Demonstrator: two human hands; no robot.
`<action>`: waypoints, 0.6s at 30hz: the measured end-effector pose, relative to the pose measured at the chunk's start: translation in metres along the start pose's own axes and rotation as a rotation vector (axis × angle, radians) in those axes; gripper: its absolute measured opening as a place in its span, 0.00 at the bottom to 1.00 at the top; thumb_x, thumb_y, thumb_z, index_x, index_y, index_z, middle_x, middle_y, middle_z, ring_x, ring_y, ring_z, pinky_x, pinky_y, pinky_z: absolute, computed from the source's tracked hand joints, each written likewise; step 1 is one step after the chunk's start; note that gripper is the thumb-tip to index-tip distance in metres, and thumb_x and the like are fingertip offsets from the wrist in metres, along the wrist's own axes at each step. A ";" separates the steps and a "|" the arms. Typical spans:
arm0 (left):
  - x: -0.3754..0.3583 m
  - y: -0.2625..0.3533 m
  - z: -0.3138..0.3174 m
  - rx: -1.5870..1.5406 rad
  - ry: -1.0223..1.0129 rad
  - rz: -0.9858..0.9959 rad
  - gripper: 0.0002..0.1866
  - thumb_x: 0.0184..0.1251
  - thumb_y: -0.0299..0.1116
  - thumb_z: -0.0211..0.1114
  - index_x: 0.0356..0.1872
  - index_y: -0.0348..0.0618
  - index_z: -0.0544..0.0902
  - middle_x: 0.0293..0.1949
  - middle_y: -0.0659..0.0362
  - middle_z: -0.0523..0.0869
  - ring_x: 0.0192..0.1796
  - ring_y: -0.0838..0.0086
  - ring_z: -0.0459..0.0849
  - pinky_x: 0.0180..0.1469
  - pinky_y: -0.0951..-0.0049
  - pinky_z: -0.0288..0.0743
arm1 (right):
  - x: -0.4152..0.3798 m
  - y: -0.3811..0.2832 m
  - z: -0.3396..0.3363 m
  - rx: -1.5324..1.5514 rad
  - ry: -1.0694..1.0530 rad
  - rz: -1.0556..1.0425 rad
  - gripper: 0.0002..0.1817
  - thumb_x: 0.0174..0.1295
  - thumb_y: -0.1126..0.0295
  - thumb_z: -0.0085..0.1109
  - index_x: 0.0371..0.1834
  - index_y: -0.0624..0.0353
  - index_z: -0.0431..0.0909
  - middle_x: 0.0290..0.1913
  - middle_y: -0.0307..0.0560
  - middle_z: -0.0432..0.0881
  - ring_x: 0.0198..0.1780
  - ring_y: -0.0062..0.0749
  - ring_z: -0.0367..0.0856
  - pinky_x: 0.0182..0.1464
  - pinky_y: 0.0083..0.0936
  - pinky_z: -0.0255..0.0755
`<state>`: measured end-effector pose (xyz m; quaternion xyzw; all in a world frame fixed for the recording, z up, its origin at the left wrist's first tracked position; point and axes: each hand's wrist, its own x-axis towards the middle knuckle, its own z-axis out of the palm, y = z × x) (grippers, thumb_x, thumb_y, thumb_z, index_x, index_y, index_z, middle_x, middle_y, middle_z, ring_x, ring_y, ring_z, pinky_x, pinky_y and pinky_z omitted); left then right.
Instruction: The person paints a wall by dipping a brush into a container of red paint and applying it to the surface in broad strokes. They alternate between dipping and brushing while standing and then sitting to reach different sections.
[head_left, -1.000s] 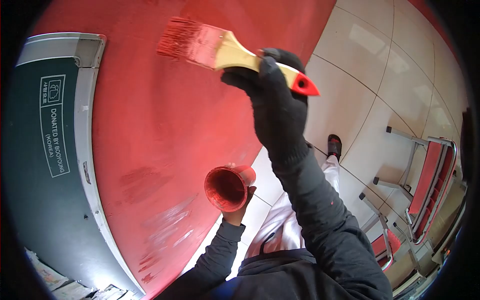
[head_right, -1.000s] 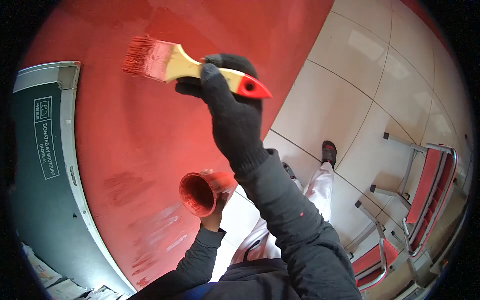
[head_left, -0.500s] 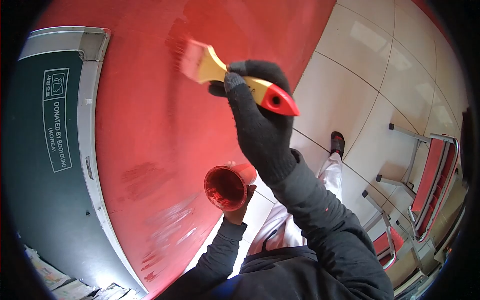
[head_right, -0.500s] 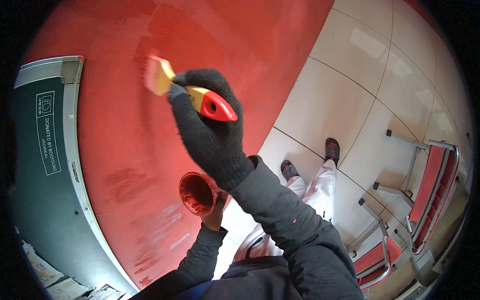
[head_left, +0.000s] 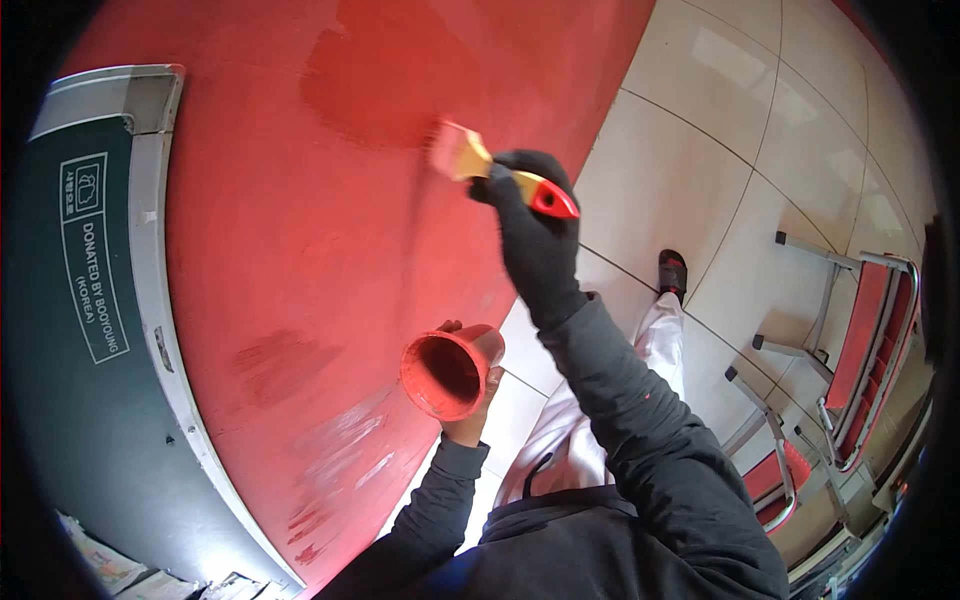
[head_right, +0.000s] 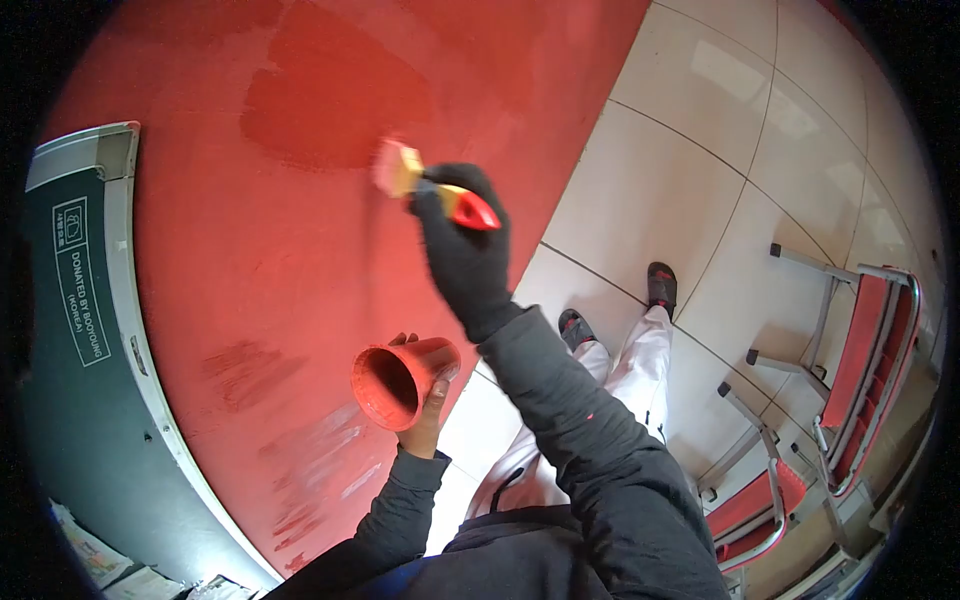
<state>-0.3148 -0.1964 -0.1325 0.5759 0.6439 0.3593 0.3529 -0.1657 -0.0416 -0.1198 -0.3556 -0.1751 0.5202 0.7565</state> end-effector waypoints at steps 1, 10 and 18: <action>0.000 0.000 -0.001 0.058 -0.018 -0.044 0.40 0.51 0.42 0.74 0.63 0.41 0.64 0.62 0.53 0.67 0.65 0.62 0.67 0.66 0.63 0.61 | -0.002 -0.021 0.017 0.056 -0.022 0.032 0.07 0.64 0.74 0.56 0.43 0.62 0.72 0.37 0.42 0.79 0.39 0.26 0.81 0.40 0.20 0.74; 0.005 -0.002 -0.002 -0.079 0.018 0.033 0.46 0.49 0.43 0.76 0.66 0.42 0.57 0.61 0.54 0.66 0.65 0.63 0.65 0.66 0.60 0.64 | -0.007 0.060 -0.057 0.281 0.111 0.252 0.11 0.65 0.71 0.55 0.46 0.63 0.69 0.40 0.53 0.79 0.41 0.43 0.84 0.47 0.34 0.80; -0.004 -0.003 0.005 -0.113 0.001 -0.013 0.46 0.49 0.43 0.77 0.65 0.43 0.58 0.61 0.55 0.67 0.65 0.63 0.65 0.66 0.60 0.64 | -0.021 0.010 -0.011 -0.070 -0.095 0.043 0.07 0.64 0.75 0.55 0.44 0.62 0.72 0.40 0.47 0.80 0.42 0.33 0.84 0.45 0.24 0.75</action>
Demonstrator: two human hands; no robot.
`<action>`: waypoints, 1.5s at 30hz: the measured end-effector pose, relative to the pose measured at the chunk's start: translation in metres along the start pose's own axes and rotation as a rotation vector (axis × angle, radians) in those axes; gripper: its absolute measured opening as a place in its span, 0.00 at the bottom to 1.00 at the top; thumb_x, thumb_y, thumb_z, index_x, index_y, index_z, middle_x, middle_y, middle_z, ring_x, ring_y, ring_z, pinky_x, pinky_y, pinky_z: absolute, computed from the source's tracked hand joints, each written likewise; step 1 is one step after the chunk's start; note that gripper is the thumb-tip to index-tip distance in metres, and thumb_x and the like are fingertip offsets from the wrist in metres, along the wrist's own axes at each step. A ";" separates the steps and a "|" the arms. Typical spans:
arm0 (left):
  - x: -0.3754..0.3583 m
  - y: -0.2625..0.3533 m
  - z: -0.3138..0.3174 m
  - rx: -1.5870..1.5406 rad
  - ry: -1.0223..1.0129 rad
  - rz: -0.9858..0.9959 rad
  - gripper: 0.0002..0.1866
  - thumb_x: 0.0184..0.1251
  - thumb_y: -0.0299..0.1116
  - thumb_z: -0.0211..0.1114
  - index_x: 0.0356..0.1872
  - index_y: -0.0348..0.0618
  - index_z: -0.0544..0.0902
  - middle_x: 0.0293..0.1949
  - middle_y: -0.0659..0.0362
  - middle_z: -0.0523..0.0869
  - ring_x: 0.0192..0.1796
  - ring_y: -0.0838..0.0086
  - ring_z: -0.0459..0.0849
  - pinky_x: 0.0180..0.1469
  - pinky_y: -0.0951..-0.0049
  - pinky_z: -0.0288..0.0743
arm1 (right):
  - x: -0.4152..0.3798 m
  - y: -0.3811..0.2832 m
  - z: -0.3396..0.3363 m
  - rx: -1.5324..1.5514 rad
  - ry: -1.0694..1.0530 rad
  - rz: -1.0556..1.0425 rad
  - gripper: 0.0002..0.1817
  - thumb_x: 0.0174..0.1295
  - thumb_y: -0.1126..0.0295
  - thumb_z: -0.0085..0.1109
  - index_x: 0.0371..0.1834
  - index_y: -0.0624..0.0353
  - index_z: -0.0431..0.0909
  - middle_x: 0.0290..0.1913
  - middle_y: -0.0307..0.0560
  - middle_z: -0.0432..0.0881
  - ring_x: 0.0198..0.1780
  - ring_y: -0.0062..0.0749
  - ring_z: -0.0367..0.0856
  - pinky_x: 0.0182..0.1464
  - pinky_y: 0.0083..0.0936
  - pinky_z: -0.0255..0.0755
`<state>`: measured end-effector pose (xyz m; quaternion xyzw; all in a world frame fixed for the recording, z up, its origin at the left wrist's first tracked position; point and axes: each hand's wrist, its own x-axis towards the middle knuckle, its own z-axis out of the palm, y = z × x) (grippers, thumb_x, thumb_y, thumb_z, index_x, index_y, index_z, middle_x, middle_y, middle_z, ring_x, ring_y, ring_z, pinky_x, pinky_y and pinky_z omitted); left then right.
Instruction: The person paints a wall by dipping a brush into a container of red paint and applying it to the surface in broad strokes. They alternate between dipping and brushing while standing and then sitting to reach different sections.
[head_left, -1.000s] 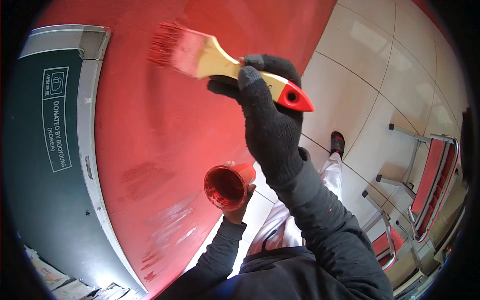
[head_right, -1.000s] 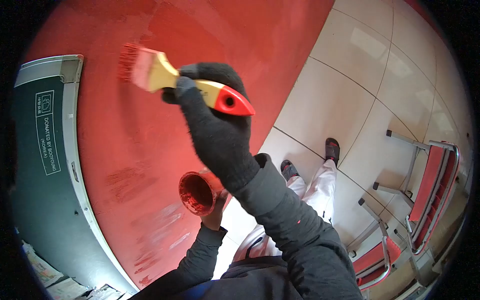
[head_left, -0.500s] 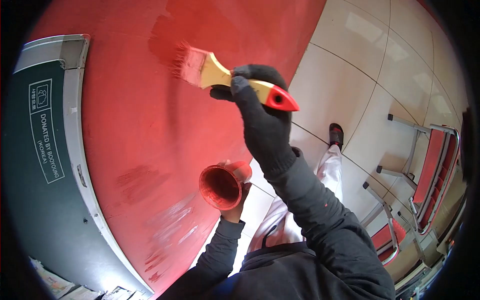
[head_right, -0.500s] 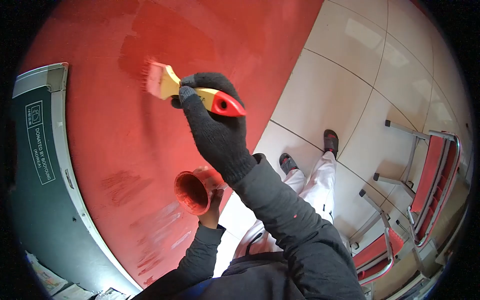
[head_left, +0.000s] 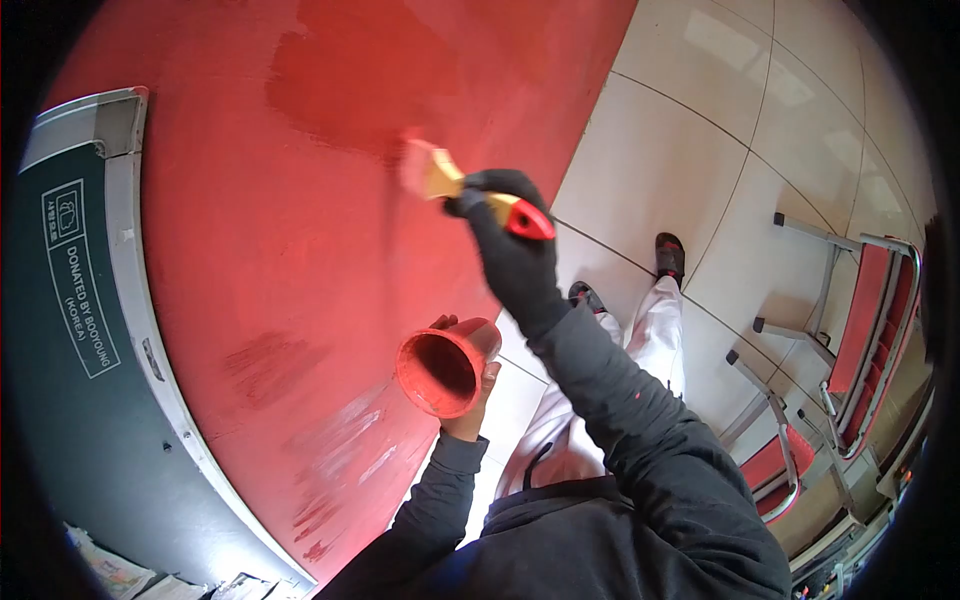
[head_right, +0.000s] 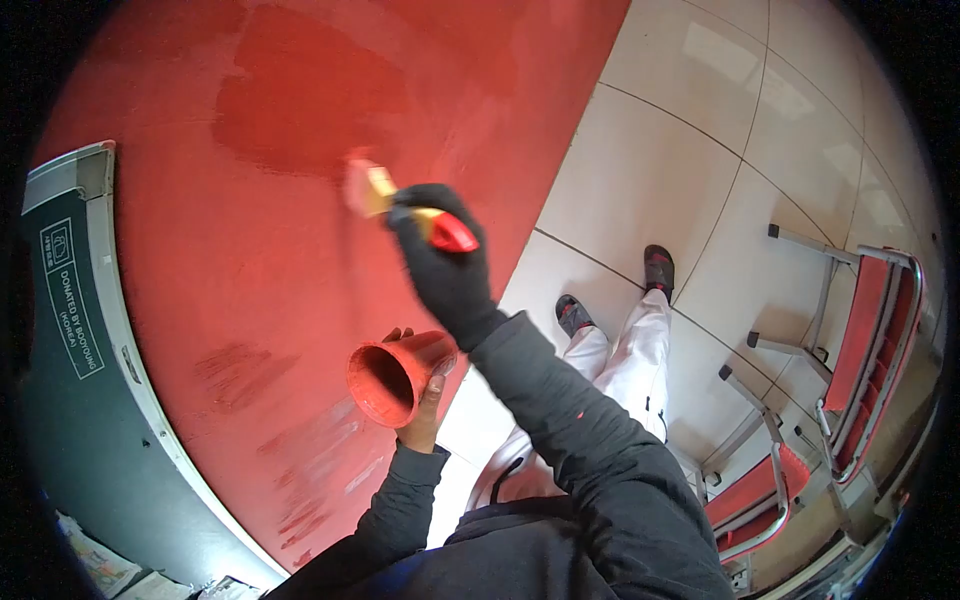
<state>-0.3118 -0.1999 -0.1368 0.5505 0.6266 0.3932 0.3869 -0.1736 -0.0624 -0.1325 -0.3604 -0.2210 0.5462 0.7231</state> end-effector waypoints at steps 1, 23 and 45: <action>-0.003 -0.005 -0.003 0.027 -0.017 -0.083 0.46 0.48 0.43 0.77 0.65 0.42 0.58 0.61 0.54 0.66 0.65 0.63 0.65 0.66 0.60 0.63 | -0.004 -0.017 0.013 0.078 -0.036 -0.030 0.07 0.64 0.76 0.55 0.44 0.63 0.72 0.42 0.48 0.79 0.43 0.36 0.84 0.44 0.24 0.75; -0.033 -0.030 -0.018 0.225 -0.023 -0.101 0.38 0.56 0.43 0.72 0.62 0.37 0.63 0.61 0.51 0.68 0.63 0.61 0.69 0.66 0.64 0.61 | -0.012 -0.042 0.028 0.422 -0.041 0.112 0.08 0.63 0.78 0.56 0.45 0.62 0.72 0.40 0.45 0.80 0.43 0.30 0.83 0.45 0.22 0.75; -0.011 0.006 -0.002 0.071 -0.013 0.041 0.48 0.47 0.46 0.77 0.65 0.42 0.58 0.62 0.55 0.66 0.66 0.63 0.65 0.67 0.61 0.61 | 0.052 0.045 -0.053 0.348 0.175 0.090 0.11 0.64 0.71 0.55 0.47 0.64 0.71 0.41 0.51 0.78 0.41 0.39 0.83 0.45 0.33 0.81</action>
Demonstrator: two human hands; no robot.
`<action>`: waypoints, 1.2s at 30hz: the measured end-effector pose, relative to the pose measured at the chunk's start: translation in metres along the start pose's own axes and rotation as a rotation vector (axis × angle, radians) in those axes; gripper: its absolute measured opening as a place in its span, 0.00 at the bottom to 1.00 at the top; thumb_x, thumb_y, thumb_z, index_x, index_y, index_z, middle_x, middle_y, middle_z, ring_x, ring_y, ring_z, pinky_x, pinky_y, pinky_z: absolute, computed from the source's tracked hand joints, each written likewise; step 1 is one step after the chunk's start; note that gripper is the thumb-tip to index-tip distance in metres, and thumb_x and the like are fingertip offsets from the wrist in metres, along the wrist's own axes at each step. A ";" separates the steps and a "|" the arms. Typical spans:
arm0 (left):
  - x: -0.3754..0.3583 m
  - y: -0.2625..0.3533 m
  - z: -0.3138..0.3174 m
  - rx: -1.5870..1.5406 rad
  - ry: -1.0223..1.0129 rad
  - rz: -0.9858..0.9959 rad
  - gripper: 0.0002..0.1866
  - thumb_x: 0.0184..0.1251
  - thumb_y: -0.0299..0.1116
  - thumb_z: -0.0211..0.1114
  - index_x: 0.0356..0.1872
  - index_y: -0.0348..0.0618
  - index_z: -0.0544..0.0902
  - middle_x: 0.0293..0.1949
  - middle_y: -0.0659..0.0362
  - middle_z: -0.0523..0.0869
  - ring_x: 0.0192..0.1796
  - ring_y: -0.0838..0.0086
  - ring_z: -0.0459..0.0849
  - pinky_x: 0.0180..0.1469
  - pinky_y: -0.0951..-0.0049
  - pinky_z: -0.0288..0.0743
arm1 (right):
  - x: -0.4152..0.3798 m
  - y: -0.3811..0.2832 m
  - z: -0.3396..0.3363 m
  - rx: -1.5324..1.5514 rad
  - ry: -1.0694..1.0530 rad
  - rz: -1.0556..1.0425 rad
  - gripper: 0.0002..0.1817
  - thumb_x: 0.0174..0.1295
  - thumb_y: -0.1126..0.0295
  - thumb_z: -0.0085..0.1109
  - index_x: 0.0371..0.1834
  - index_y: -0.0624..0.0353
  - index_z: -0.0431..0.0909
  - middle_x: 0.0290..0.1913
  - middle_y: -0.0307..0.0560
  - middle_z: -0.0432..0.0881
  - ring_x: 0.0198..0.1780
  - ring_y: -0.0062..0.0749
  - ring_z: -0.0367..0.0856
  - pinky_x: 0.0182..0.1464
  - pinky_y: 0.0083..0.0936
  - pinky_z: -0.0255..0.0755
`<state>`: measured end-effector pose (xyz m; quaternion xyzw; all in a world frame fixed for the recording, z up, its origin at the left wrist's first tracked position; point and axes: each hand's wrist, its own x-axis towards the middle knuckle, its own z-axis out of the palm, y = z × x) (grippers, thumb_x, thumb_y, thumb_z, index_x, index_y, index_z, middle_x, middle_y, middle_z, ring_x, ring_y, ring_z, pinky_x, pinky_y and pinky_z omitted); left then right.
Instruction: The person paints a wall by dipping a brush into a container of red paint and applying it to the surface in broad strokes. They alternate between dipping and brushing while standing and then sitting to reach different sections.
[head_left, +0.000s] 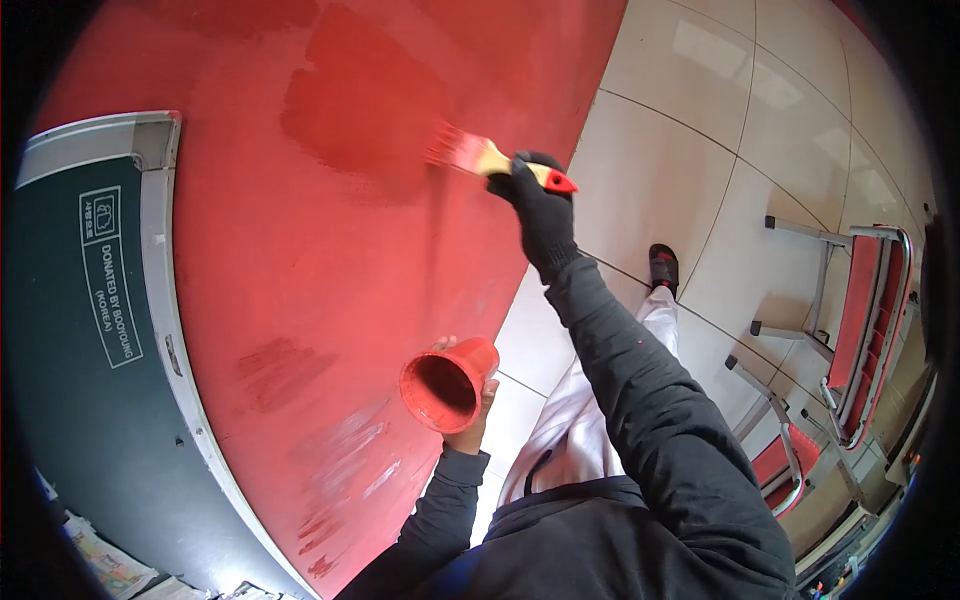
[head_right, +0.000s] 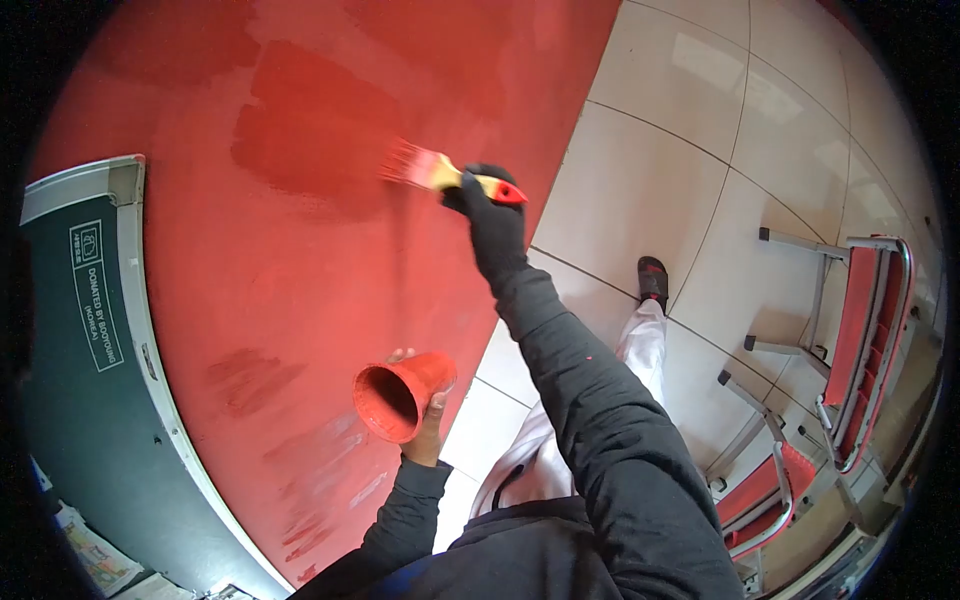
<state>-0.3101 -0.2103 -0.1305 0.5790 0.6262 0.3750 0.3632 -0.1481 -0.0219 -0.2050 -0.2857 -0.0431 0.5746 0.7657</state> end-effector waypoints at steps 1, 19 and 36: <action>-0.001 -0.001 0.001 0.030 0.016 0.017 0.48 0.46 0.47 0.78 0.65 0.42 0.58 0.62 0.55 0.66 0.66 0.63 0.65 0.68 0.61 0.61 | 0.001 -0.002 -0.012 -0.075 0.079 0.002 0.11 0.64 0.70 0.56 0.46 0.64 0.71 0.40 0.51 0.78 0.41 0.38 0.83 0.44 0.33 0.82; 0.020 -0.003 0.039 -0.005 -0.045 -0.036 0.45 0.52 0.49 0.73 0.65 0.39 0.57 0.61 0.53 0.66 0.65 0.61 0.64 0.66 0.61 0.61 | 0.008 0.003 -0.040 -0.014 0.053 0.039 0.09 0.65 0.70 0.56 0.44 0.62 0.72 0.38 0.45 0.79 0.40 0.30 0.82 0.45 0.27 0.80; 0.097 0.001 0.134 0.056 -0.162 0.262 0.42 0.38 0.31 0.80 0.58 0.40 0.67 0.54 0.55 0.75 0.55 0.68 0.77 0.57 0.67 0.72 | -0.066 -0.225 0.031 -1.197 -0.559 -0.404 0.12 0.53 0.77 0.65 0.40 0.63 0.75 0.36 0.48 0.81 0.37 0.34 0.83 0.39 0.25 0.77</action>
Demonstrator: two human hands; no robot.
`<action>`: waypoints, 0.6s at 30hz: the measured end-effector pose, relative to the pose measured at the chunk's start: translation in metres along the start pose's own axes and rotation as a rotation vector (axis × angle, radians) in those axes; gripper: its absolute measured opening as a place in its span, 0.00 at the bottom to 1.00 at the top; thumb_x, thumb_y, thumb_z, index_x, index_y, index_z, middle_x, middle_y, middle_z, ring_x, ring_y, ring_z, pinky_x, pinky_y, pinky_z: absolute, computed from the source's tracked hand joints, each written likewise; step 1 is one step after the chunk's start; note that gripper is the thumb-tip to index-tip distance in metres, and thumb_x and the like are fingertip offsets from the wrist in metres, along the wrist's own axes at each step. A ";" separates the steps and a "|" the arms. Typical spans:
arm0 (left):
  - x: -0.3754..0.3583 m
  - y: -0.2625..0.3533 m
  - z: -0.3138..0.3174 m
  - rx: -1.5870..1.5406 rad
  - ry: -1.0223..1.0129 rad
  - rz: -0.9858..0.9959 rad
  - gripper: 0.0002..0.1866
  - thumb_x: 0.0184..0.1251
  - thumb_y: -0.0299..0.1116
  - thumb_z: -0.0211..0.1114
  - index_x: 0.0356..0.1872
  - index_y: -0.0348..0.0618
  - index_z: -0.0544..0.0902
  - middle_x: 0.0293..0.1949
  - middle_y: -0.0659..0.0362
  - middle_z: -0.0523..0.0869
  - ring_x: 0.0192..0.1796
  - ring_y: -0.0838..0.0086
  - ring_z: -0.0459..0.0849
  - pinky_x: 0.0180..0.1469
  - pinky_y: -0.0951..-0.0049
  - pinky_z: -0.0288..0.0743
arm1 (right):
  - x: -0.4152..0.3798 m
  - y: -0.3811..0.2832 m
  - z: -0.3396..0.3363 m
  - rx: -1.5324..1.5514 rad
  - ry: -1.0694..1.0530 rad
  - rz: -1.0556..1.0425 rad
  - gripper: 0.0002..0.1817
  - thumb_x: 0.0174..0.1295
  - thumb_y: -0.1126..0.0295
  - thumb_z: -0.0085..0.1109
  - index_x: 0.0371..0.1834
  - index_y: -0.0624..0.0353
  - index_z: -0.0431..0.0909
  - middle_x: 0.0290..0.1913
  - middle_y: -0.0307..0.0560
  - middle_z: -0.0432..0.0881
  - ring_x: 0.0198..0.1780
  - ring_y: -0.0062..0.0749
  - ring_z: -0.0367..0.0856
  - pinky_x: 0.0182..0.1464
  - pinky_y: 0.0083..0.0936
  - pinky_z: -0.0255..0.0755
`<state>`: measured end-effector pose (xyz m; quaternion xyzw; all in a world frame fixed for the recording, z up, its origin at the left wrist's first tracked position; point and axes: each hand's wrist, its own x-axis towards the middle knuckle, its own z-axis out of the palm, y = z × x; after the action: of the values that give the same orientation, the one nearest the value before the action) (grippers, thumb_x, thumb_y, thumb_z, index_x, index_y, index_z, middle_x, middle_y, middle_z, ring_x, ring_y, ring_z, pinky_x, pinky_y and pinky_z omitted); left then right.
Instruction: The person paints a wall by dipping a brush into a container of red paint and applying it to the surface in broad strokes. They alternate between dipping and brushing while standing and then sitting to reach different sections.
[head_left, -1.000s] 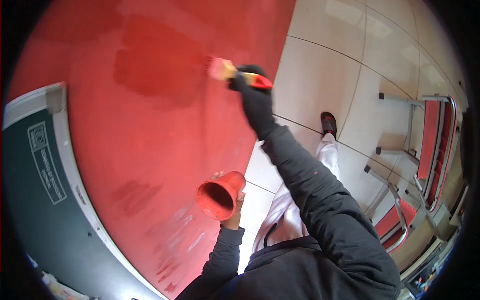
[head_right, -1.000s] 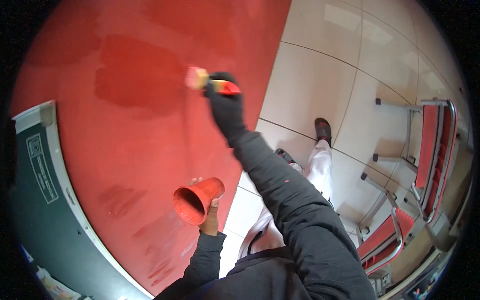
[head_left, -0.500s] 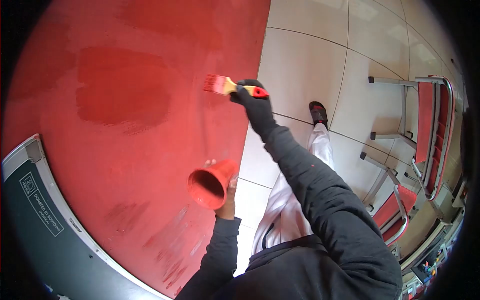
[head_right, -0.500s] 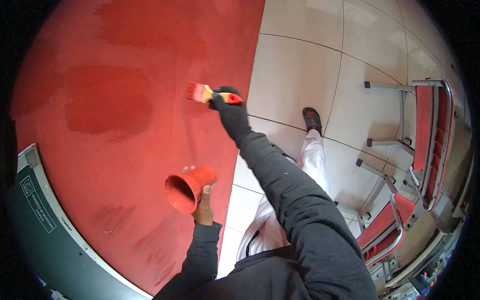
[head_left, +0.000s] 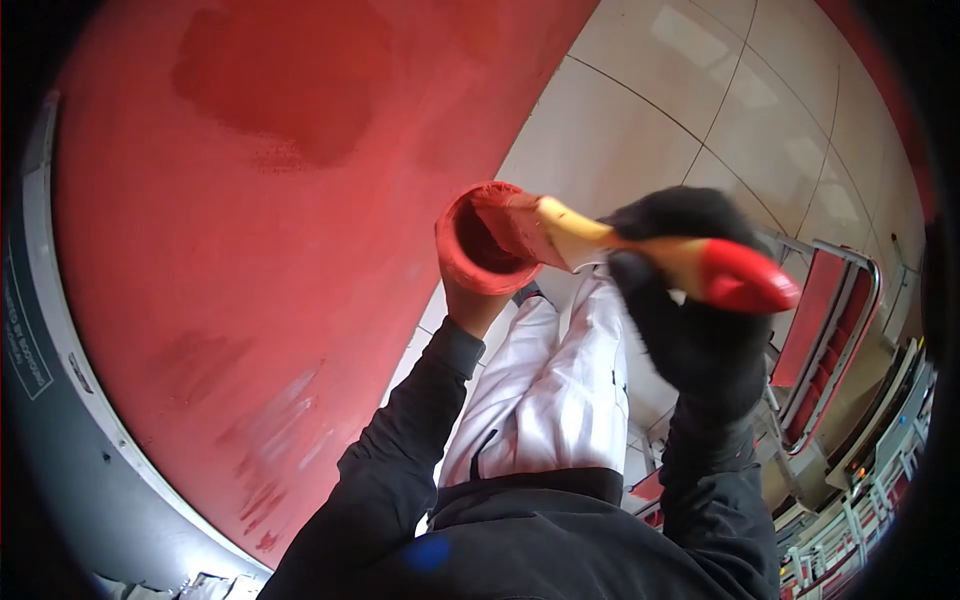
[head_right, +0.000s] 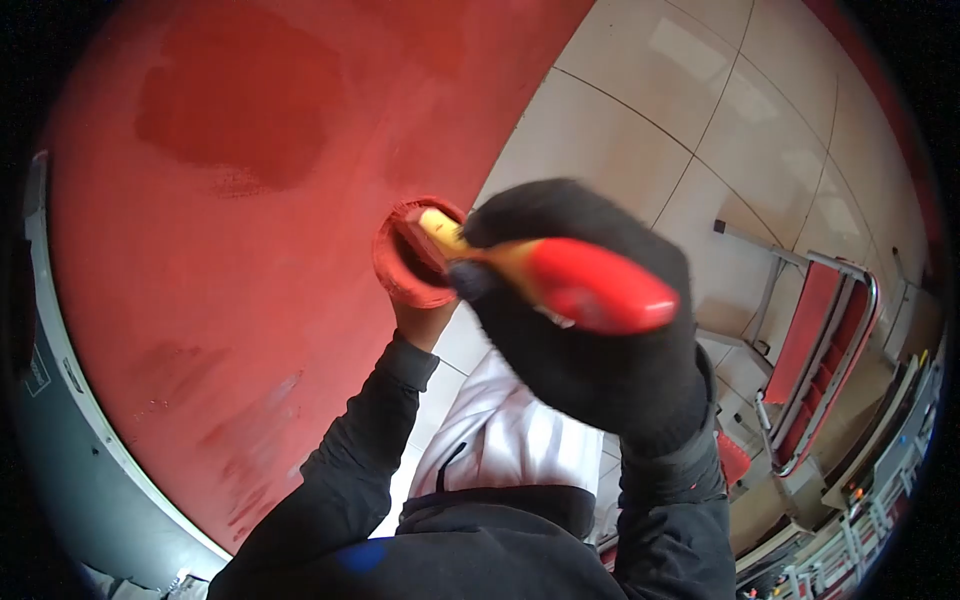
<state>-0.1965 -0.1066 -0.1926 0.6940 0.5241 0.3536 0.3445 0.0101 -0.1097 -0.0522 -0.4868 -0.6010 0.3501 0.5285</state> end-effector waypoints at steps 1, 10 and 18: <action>-0.004 0.003 0.003 0.034 0.036 -0.035 0.44 0.36 0.31 0.81 0.58 0.41 0.66 0.55 0.54 0.75 0.56 0.68 0.76 0.57 0.68 0.73 | 0.004 -0.003 0.004 -0.108 -0.081 -0.002 0.13 0.51 0.76 0.66 0.40 0.61 0.75 0.36 0.48 0.81 0.37 0.37 0.83 0.39 0.27 0.77; -0.006 -0.010 0.025 -0.216 0.095 -0.114 0.46 0.33 0.34 0.83 0.57 0.42 0.65 0.54 0.54 0.73 0.55 0.66 0.76 0.56 0.68 0.71 | 0.011 0.014 0.032 -0.332 -0.288 0.045 0.13 0.50 0.71 0.65 0.40 0.57 0.76 0.36 0.50 0.81 0.38 0.45 0.82 0.41 0.34 0.76; 0.002 0.004 0.019 -0.217 0.096 -0.078 0.39 0.38 0.33 0.79 0.55 0.42 0.67 0.53 0.53 0.74 0.56 0.63 0.74 0.57 0.67 0.70 | 0.015 0.017 0.048 -0.393 -0.331 0.132 0.13 0.51 0.69 0.64 0.40 0.56 0.77 0.35 0.50 0.82 0.38 0.46 0.82 0.41 0.36 0.76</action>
<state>-0.1781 -0.1072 -0.1989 0.6139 0.5254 0.4273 0.4057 -0.0323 -0.0865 -0.0730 -0.5544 -0.7026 0.3352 0.2944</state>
